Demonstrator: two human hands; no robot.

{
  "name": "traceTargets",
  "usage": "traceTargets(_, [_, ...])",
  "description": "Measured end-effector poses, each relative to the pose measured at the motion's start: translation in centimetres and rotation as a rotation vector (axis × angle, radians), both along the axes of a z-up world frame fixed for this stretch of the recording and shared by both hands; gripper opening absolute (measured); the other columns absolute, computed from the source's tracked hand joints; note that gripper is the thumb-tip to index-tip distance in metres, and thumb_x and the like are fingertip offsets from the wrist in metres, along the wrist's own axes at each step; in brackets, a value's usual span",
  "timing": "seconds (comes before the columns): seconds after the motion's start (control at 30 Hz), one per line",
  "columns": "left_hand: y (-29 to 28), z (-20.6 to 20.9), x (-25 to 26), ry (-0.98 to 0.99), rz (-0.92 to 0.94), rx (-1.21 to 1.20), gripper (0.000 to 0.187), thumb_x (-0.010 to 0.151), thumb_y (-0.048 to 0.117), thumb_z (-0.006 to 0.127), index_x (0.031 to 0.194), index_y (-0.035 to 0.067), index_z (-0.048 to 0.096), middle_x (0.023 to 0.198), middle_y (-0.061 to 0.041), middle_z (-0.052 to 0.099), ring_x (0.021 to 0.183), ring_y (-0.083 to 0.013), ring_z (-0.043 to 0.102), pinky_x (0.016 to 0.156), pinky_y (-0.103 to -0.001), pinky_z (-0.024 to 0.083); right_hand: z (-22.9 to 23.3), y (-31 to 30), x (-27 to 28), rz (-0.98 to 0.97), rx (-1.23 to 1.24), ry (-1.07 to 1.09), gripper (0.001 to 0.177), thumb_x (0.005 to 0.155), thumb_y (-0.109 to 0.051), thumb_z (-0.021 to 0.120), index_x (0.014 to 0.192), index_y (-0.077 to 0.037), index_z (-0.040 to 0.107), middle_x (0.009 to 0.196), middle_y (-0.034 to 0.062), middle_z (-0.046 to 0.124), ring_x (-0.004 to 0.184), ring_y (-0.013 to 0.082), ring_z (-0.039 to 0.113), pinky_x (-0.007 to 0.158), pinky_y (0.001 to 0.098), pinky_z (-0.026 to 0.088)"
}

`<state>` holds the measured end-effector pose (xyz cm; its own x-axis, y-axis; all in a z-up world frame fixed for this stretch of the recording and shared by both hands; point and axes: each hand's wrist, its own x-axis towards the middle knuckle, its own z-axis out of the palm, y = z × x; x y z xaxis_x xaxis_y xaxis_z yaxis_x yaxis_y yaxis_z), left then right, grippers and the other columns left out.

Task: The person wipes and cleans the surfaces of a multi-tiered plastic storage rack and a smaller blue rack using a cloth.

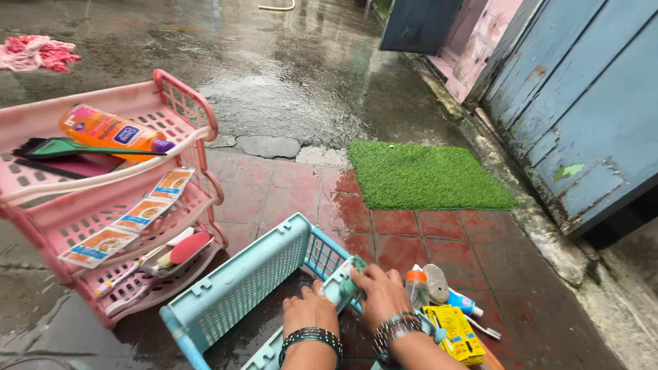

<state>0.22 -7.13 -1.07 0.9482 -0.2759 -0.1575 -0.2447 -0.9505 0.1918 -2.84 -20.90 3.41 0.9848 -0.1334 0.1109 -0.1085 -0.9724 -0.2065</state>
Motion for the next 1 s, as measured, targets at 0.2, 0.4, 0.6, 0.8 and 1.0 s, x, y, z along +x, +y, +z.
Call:
traceTargets(0.2, [0.3, -0.1, 0.2, 0.058, -0.027, 0.018, 0.049, 0.103, 0.018, 0.044, 0.15, 0.003, 0.041, 0.129, -0.017, 0.061, 0.119, -0.0328, 0.062, 0.109, -0.047, 0.04, 0.5, 1.6, 1.5, -0.099, -0.191, 0.113, 0.059, 0.078, -0.012, 0.073, 0.132, -0.031, 0.064, 0.122, -0.0024, 0.06, 0.115, 0.0286, 0.054, 0.092, 0.0443, 0.05])
traceTargets(0.4, [0.0, 0.8, 0.2, 0.121, 0.004, -0.014, 0.051, 0.103, 0.021, 0.044, 0.152, 0.006, 0.039, 0.136, -0.016, 0.058, 0.125, -0.0353, 0.059, 0.112, -0.048, 0.038, 0.0, -1.8, -0.5, 0.091, 0.026, 0.047, 0.058, 0.077, -0.012, 0.074, 0.131, -0.032, 0.071, 0.12, -0.0023, 0.064, 0.106, 0.0313, 0.056, 0.095, 0.0416, 0.049])
traceTargets(0.6, [-0.4, 0.8, 0.3, 0.159, -0.004, 0.041, 0.057, 0.103, 0.02, 0.043, 0.156, 0.005, 0.032, 0.148, -0.02, 0.049, 0.13, -0.0382, 0.055, 0.113, -0.05, 0.036, 0.5, -2.8, 0.7, -0.06, -0.027, -0.05, 0.04, 0.077, -0.013, 0.073, 0.114, -0.028, 0.077, 0.117, -0.0024, 0.069, 0.109, 0.0258, 0.063, 0.099, 0.0388, 0.052])
traceTargets(0.8, [-0.4, -0.3, 0.9, 0.154, 0.047, -0.028, 0.052, 0.104, 0.019, 0.041, 0.155, 0.009, 0.035, 0.147, -0.018, 0.051, 0.131, -0.0382, 0.054, 0.114, -0.05, 0.035, -3.6, 0.1, 1.8, 0.08, -0.15, -0.185, 0.048, 0.082, -0.003, 0.065, 0.13, -0.006, 0.064, 0.127, 0.0087, 0.058, 0.103, 0.0349, 0.062, 0.088, 0.0452, 0.053])
traceTargets(1.0, [0.0, -0.2, 0.7, 0.174, 0.005, -0.05, 0.047, 0.109, 0.02, 0.035, 0.155, 0.01, 0.038, 0.134, -0.014, 0.061, 0.123, -0.0347, 0.062, 0.112, -0.05, 0.039, -9.0, -0.2, 0.0, -0.264, 0.094, -0.025, 0.031, 0.077, -0.014, 0.073, 0.108, -0.01, 0.075, 0.123, 0.0153, 0.066, 0.113, 0.0368, 0.064, 0.1, 0.0467, 0.05])
